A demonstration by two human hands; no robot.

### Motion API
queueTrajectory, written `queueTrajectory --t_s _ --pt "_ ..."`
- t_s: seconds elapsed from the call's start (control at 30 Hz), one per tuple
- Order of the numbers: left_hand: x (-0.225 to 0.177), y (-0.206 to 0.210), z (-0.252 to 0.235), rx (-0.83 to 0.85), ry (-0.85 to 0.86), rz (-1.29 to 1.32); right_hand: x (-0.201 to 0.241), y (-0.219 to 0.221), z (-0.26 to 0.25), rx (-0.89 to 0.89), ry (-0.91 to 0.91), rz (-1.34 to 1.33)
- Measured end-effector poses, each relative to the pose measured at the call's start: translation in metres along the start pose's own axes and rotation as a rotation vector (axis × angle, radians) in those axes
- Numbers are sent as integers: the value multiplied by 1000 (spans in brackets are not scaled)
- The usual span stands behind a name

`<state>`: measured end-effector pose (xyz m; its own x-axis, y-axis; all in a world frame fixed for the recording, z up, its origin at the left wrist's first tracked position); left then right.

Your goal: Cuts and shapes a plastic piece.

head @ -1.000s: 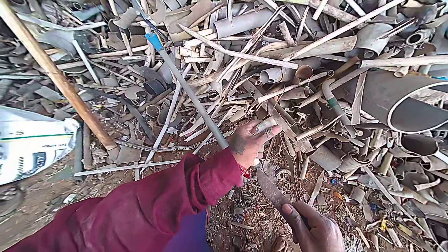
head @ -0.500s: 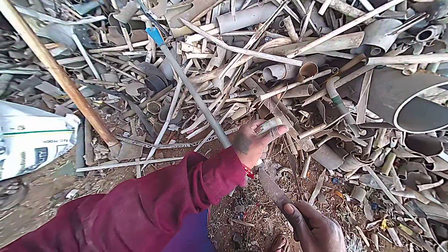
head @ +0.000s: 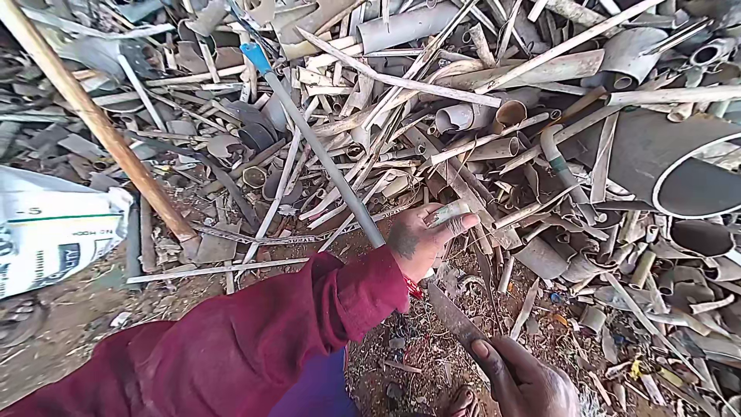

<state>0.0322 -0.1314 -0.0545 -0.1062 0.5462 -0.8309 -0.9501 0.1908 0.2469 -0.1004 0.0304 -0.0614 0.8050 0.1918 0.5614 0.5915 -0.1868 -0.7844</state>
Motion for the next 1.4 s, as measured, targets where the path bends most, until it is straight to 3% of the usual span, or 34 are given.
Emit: queueTrajectory --t_s 0.27,0.57,0.8,0.97,1.2,1.4 --pt "1 2 0 5 69 22 -5 2 3 33 31 -66" --pt "9 6 4 56 -33 160 -8 4 5 47 34 -130" --pt "1 3 10 33 130 164 -15 8 2 53 51 -218" --pt "-4 6 11 49 127 180 -21 23 0 107 152 -616" --pt "-11 15 17 204 211 157 -13 46 4 195 380 -1180" --pt "-19 18 16 218 240 272 -3 49 -2 226 346 -1427"
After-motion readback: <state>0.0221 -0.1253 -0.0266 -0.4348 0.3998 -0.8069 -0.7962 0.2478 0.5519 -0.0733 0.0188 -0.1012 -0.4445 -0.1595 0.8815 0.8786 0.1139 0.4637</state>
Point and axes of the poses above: each hand's wrist, its own z-axis away from the middle knuckle, its own y-axis out of the palm, x = y × z, the point moved 8 cm from there along -z, towards the middle knuckle, and after that the axes turned 14 degrees about -y, right-handed, at the moved point
